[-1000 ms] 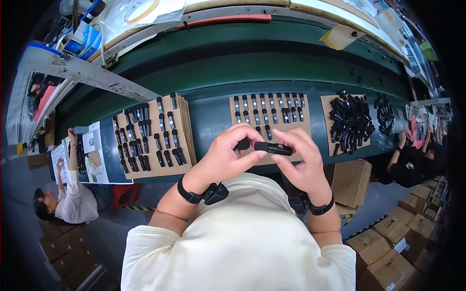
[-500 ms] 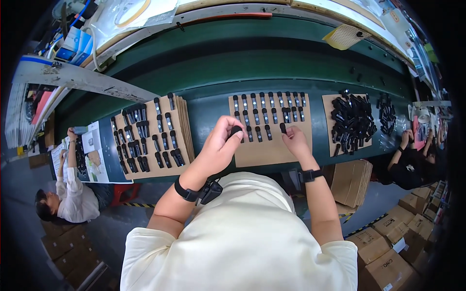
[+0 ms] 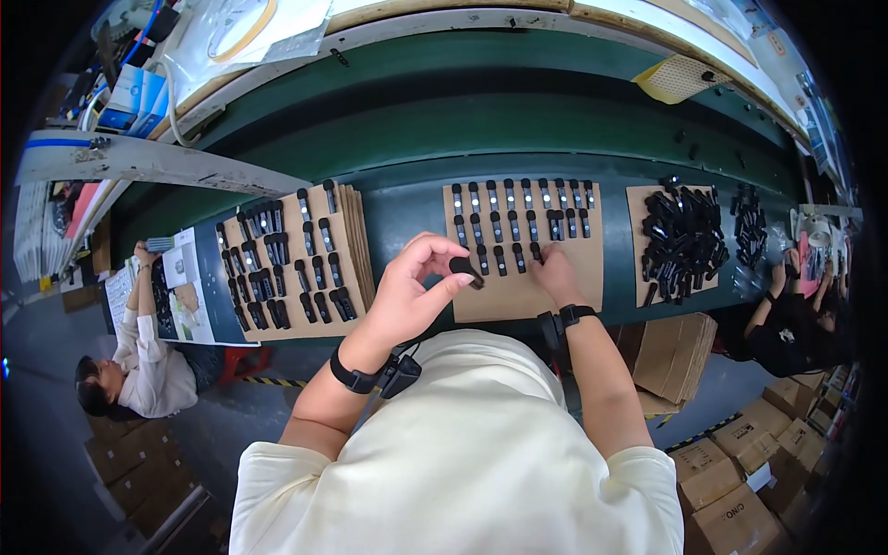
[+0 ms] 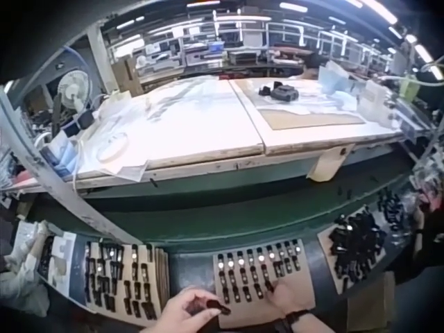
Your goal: The person picks up a microphone from a pile, turns it over by hand, and places it onto a cardboard sheet, repeating the process to arrange them in rows.
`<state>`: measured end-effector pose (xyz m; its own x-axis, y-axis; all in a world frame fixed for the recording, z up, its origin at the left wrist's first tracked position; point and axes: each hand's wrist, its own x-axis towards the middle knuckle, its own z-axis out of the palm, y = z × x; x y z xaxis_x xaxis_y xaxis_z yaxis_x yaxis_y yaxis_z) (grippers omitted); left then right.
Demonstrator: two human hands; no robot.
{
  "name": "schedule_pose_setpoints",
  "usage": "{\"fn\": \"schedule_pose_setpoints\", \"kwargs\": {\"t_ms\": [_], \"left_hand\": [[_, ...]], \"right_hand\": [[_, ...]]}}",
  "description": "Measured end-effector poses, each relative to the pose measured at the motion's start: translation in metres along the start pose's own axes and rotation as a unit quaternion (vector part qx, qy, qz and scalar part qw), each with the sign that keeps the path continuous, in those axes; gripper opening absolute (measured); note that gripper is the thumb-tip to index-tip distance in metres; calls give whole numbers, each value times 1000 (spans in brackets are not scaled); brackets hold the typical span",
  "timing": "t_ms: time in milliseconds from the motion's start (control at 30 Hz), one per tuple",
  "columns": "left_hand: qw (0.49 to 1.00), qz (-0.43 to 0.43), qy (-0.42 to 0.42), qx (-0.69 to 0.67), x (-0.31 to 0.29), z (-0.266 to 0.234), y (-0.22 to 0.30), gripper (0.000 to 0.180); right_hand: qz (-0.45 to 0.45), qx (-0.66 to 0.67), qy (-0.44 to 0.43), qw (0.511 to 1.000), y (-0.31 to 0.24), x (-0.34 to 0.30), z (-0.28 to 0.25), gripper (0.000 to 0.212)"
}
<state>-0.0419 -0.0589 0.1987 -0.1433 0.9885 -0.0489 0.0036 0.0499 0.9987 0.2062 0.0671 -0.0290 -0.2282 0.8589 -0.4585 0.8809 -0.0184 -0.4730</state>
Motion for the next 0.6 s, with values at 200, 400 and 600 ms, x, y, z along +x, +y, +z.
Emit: {"fn": "schedule_pose_setpoints", "kwargs": {"t_ms": [200,400,600], "left_hand": [[985,-19,-1,-173,2,3,6,28],[974,59,-36,-215,4,11,16,26],[964,139,-50,-222,-2,21,21,29]], "right_hand": [[-94,120,15,988,-38,-33,-44,31],[-196,422,-92,881,-122,-113,-130,23],[-238,457,-137,846,-147,-162,-158,22]]}}
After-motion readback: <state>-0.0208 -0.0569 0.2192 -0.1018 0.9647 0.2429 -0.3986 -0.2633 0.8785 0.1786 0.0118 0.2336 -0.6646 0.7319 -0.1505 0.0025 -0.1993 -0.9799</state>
